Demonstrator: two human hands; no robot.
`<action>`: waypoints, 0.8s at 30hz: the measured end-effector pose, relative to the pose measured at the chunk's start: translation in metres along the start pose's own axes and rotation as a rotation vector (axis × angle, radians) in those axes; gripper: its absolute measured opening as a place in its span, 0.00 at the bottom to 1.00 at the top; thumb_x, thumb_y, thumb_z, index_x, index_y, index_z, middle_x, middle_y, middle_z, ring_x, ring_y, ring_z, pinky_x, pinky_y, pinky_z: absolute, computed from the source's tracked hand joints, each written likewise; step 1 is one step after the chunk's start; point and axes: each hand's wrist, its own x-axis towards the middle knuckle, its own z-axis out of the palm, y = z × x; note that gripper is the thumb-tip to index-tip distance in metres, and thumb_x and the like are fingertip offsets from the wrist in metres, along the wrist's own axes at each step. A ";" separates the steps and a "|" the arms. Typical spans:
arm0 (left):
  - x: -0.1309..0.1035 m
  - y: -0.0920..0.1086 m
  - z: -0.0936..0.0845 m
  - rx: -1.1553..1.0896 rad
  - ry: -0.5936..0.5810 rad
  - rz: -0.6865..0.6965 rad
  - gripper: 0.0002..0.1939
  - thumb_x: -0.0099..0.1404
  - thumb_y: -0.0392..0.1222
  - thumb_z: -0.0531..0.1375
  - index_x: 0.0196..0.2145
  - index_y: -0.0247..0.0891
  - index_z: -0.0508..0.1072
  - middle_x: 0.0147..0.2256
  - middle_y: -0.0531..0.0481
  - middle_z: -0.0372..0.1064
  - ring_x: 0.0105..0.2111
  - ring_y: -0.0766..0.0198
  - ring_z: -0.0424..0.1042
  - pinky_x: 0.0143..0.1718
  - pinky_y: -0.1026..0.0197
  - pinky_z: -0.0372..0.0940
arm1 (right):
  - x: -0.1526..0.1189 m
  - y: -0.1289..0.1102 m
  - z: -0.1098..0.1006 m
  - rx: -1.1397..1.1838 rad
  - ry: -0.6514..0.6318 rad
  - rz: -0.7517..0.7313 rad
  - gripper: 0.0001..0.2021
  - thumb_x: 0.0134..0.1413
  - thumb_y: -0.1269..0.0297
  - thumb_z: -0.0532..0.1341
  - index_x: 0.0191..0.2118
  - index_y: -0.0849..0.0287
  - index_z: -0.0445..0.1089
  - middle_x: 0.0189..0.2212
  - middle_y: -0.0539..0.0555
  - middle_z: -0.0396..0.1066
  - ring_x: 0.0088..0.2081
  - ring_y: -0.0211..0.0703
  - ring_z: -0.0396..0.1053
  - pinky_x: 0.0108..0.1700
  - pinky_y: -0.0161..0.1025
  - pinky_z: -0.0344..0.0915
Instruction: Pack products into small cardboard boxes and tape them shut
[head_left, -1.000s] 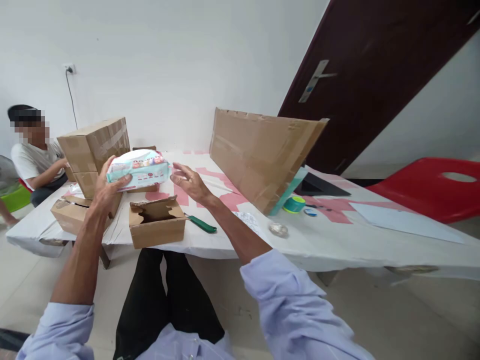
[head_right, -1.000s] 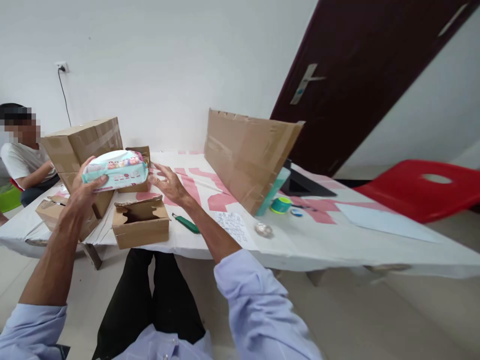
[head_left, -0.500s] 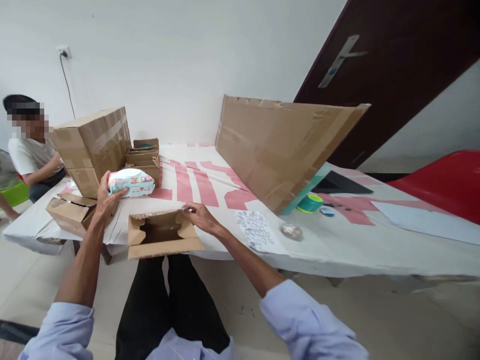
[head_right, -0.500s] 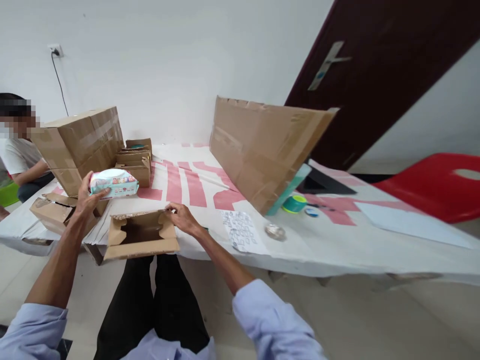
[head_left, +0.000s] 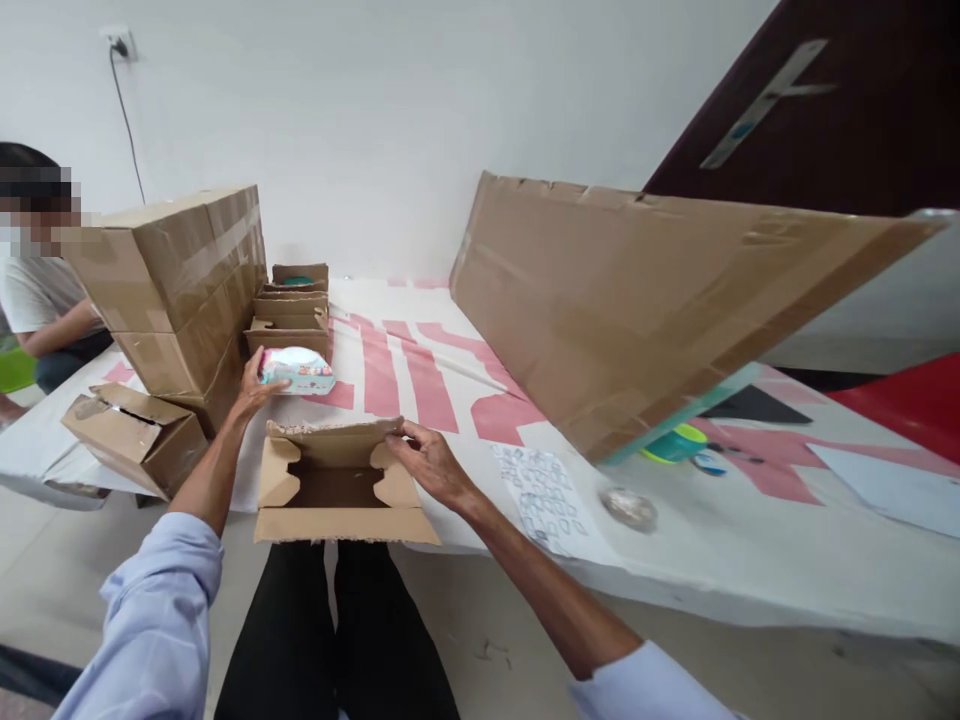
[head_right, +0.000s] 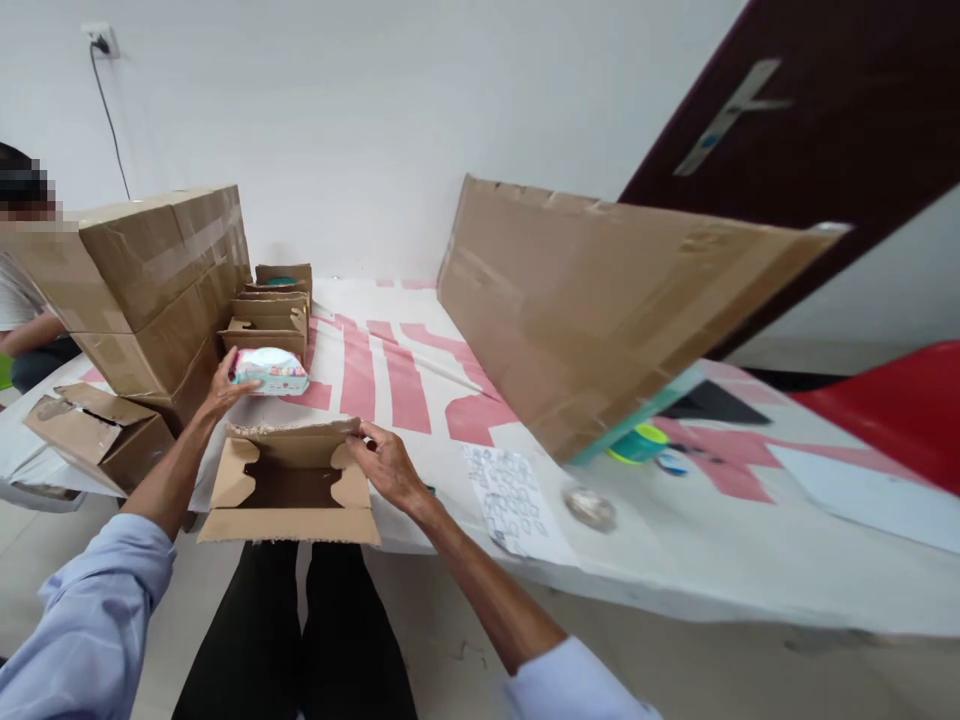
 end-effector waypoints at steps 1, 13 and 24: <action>-0.002 0.001 -0.002 0.003 0.005 -0.009 0.55 0.39 0.47 0.81 0.65 0.36 0.70 0.71 0.32 0.57 0.73 0.38 0.53 0.73 0.43 0.50 | 0.008 0.003 0.003 0.007 -0.001 -0.010 0.17 0.60 0.50 0.59 0.40 0.57 0.78 0.37 0.55 0.79 0.38 0.50 0.73 0.41 0.44 0.68; -0.227 -0.015 -0.051 0.196 0.191 -0.149 0.19 0.63 0.60 0.64 0.40 0.41 0.79 0.42 0.41 0.79 0.45 0.46 0.78 0.48 0.46 0.73 | 0.103 0.028 0.059 -0.023 0.073 0.016 0.17 0.56 0.47 0.60 0.36 0.57 0.75 0.26 0.51 0.75 0.32 0.46 0.70 0.35 0.39 0.67; -0.163 -0.025 0.026 0.334 0.053 -0.238 0.18 0.61 0.54 0.68 0.21 0.41 0.75 0.25 0.47 0.76 0.33 0.54 0.75 0.37 0.54 0.66 | 0.039 0.064 0.045 -0.303 0.213 -0.164 0.27 0.60 0.40 0.55 0.47 0.58 0.75 0.45 0.66 0.77 0.42 0.59 0.76 0.46 0.55 0.74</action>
